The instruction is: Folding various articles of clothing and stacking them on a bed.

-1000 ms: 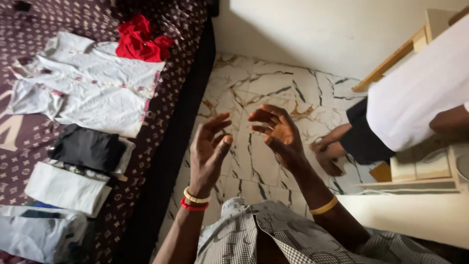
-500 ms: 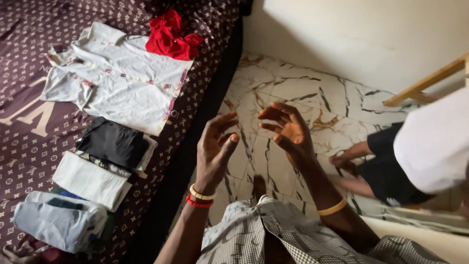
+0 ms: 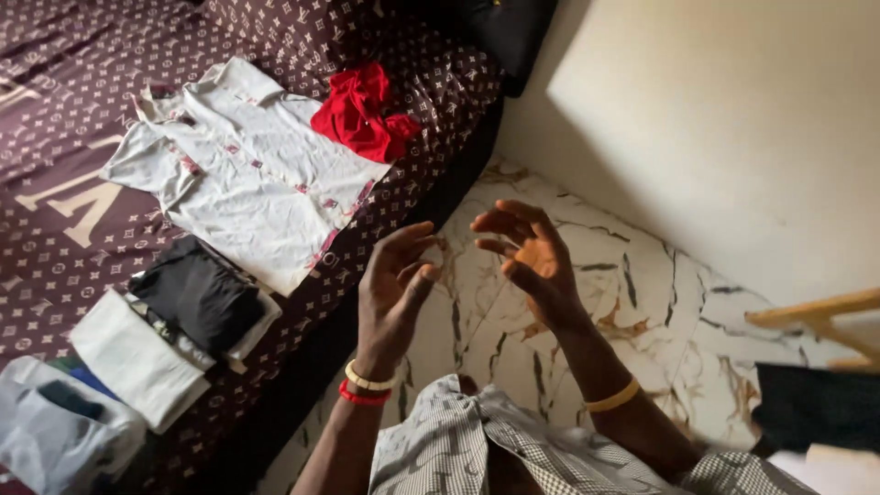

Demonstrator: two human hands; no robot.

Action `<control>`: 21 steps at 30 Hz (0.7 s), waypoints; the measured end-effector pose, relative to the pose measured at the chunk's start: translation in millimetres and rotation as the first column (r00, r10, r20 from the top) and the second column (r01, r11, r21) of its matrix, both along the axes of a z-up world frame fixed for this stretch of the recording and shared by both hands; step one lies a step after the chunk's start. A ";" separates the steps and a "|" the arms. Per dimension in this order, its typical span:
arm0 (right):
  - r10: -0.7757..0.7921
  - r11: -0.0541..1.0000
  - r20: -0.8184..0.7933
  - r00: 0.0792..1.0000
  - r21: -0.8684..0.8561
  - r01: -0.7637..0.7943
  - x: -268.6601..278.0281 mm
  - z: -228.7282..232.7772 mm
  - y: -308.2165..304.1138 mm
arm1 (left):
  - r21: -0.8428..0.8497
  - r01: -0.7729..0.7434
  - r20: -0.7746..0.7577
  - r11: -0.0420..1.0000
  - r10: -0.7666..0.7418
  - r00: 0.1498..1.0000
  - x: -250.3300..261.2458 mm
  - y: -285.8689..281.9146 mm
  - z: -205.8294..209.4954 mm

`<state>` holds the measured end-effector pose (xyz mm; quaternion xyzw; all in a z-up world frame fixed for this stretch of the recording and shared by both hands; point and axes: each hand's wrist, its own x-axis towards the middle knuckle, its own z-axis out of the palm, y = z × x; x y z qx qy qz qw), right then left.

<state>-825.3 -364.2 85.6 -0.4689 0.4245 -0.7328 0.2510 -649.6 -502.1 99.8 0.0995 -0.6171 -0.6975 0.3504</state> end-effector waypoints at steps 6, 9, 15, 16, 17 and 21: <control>0.093 0.995 0.025 0.995 0.024 -0.093 -46.8 0.5 -30.7 | 0.043 -0.099 -0.001 0.994 0.099 0.995 -35.9 -18.5 -10.5; 0.110 0.992 0.031 0.993 0.058 -0.112 -64.5 -1.7 -48.0 | 0.049 -0.135 -0.012 0.990 0.136 0.991 -48.1 -31.8 -14.0; 0.187 0.981 0.041 0.982 0.048 -0.189 -98.8 -10.5 -97.8 | 0.033 -0.209 0.021 0.977 0.209 0.978 -73.7 -73.1 -14.5; 0.192 0.980 0.042 0.980 0.046 -0.194 -106.7 -13.5 -108.2 | 0.031 -0.215 0.021 0.976 0.214 0.977 -80.1 -83.7 -18.3; 0.182 0.982 0.027 0.983 0.047 -0.183 -114.1 -16.8 -118.8 | 0.042 -0.203 0.009 0.978 0.203 0.979 -86.1 -94.5 -22.4; 0.160 0.985 0.040 0.986 0.054 -0.162 -131.5 -10.7 -163.9 | 0.079 -0.176 -0.019 0.981 0.178 0.984 -106.6 -134.3 -15.5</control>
